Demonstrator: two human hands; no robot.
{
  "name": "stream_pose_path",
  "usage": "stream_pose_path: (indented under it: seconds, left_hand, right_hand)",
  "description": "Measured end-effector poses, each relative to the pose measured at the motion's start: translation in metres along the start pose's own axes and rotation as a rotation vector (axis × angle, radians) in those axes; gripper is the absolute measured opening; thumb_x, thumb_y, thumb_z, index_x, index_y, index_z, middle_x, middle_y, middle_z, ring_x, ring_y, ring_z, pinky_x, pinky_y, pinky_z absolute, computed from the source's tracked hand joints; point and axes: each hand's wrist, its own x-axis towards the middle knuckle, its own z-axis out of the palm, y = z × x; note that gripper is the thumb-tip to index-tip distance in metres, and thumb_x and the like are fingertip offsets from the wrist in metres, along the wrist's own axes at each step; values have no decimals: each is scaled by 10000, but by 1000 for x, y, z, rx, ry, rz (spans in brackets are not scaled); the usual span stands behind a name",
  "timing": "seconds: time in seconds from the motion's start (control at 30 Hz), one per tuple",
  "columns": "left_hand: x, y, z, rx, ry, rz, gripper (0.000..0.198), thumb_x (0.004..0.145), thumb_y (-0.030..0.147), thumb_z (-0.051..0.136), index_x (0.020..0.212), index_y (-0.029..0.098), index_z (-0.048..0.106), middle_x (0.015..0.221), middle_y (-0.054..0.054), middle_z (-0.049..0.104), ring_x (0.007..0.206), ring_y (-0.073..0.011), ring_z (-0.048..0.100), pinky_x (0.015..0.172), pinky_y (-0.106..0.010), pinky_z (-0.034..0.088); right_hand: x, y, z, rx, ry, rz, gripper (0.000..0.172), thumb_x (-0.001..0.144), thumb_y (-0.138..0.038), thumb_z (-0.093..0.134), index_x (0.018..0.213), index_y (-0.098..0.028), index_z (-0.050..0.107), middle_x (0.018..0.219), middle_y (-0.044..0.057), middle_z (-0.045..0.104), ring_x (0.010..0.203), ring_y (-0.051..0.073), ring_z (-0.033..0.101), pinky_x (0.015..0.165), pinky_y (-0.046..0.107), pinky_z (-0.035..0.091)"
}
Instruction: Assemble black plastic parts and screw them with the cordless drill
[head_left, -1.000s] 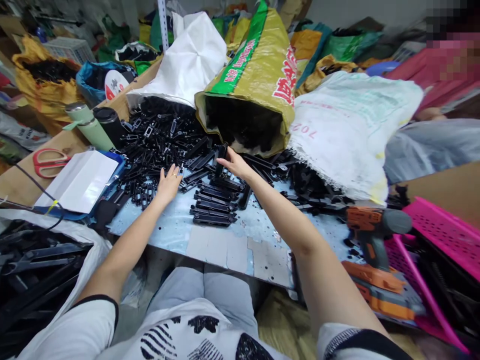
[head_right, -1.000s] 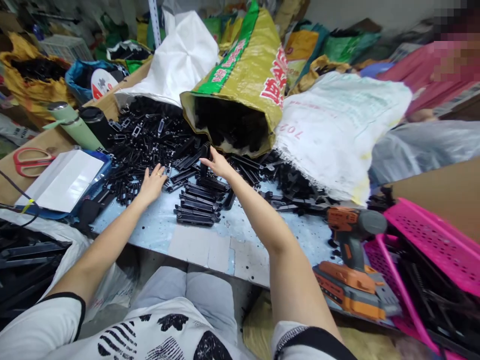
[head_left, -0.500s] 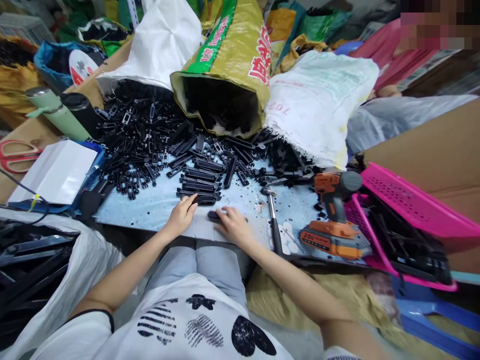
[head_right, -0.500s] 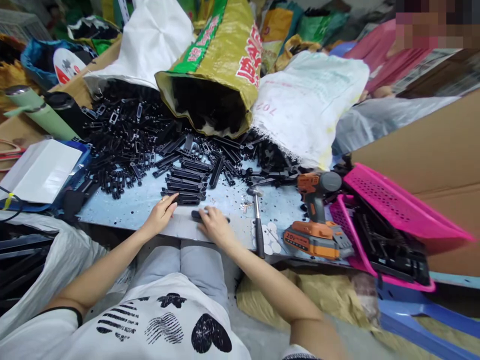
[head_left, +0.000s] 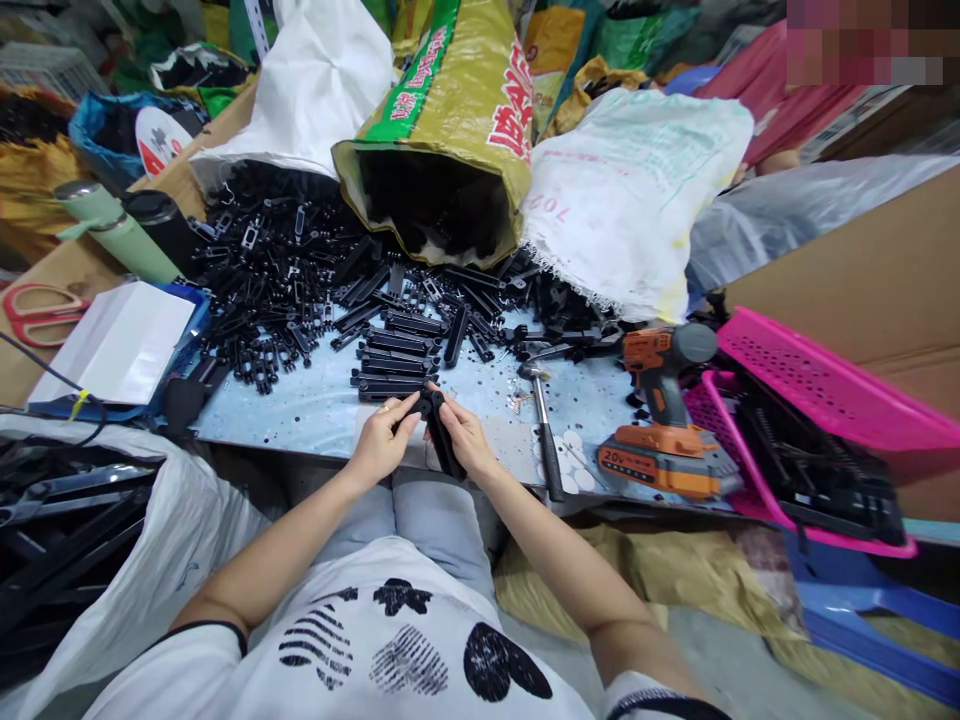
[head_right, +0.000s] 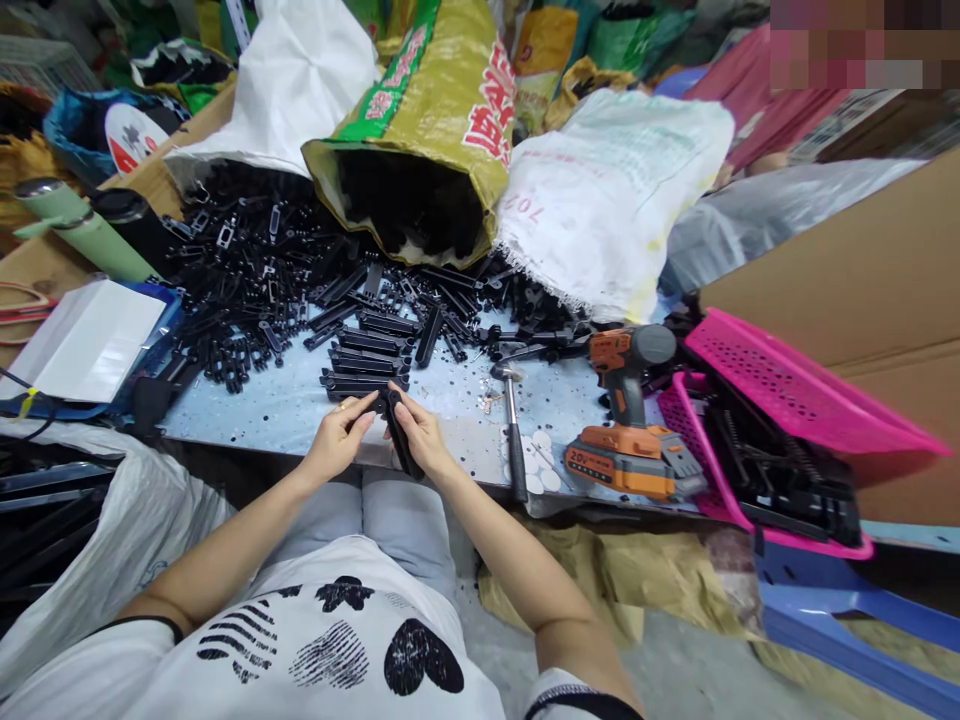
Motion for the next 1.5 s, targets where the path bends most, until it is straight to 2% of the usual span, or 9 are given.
stream_pose_path:
  seconds: [0.37,0.57,0.83,0.97,1.03,1.13,1.23,1.37,1.5]
  left_hand:
    - [-5,9,-3,233,17,111,390,942,309,416,1296,188,525,975,-74,592,902,-165,588,823,-279,479]
    - [-5,14,13,189,285,151,393,970,319,338,1283,173,526,1001,-101,588,927,-168,581,847,-302,474]
    - [-2,-10,20,147,314,26,413,972,376,300,1257,175,521,1085,-125,603,1005,-206,583,897,-377,477]
    - [-17,-27,22,210,288,-191,461,955,304,319,1397,174,321,1164,-154,557,1048,-242,576,881,-439,487]
    - [-20,-28,17,410,174,-124,524,889,224,437,1401,182,329,1295,-173,473,1211,-291,464,979,-495,408]
    - [-11,-22,11,681,-229,178,524,805,133,518,1314,243,464,1343,-119,461,1307,-310,342,1082,-563,221]
    - [4,-17,8,797,-597,375,442,848,76,432,1248,243,520,1108,-85,611,1123,-244,510,1059,-535,239]
    - [12,-21,2,944,-596,301,390,893,69,363,1242,158,511,949,-106,635,929,-217,572,872,-387,386]
    - [13,-30,-7,989,-456,118,366,927,223,432,1276,116,469,1007,-138,618,924,-232,569,781,-343,404]
  right_hand:
    - [5,-16,-15,-351,-145,-318,492,888,-442,498,1356,-291,472,979,31,584,633,88,550,612,266,537]
    - [2,-3,8,-312,10,-354,524,914,-464,418,1408,-289,403,1217,89,534,733,136,592,661,305,553]
    - [9,4,28,-576,13,-330,537,943,-467,314,1452,-296,310,1221,82,561,881,190,604,803,358,519]
    - [50,-12,-31,-1075,-49,-378,458,937,-340,374,1380,-243,431,1191,103,581,1063,233,536,915,423,443]
    - [79,-24,-86,-1341,265,-407,388,917,-194,357,1246,-161,561,1254,165,530,1185,278,435,992,521,329]
    - [118,-39,-168,-1486,460,-395,315,849,-70,363,941,-61,664,1278,263,476,1298,344,276,1028,649,88]
    - [137,-49,-212,-1518,366,-406,266,840,-92,406,747,-122,653,1052,235,596,1232,337,362,1012,668,69]
    - [119,-61,-208,-1591,244,-556,219,896,-229,413,914,-215,631,922,139,626,1151,319,437,1016,674,109]
    - [69,-72,-159,-1529,233,-449,316,948,-377,357,1135,-219,557,960,132,625,958,284,540,913,513,364]
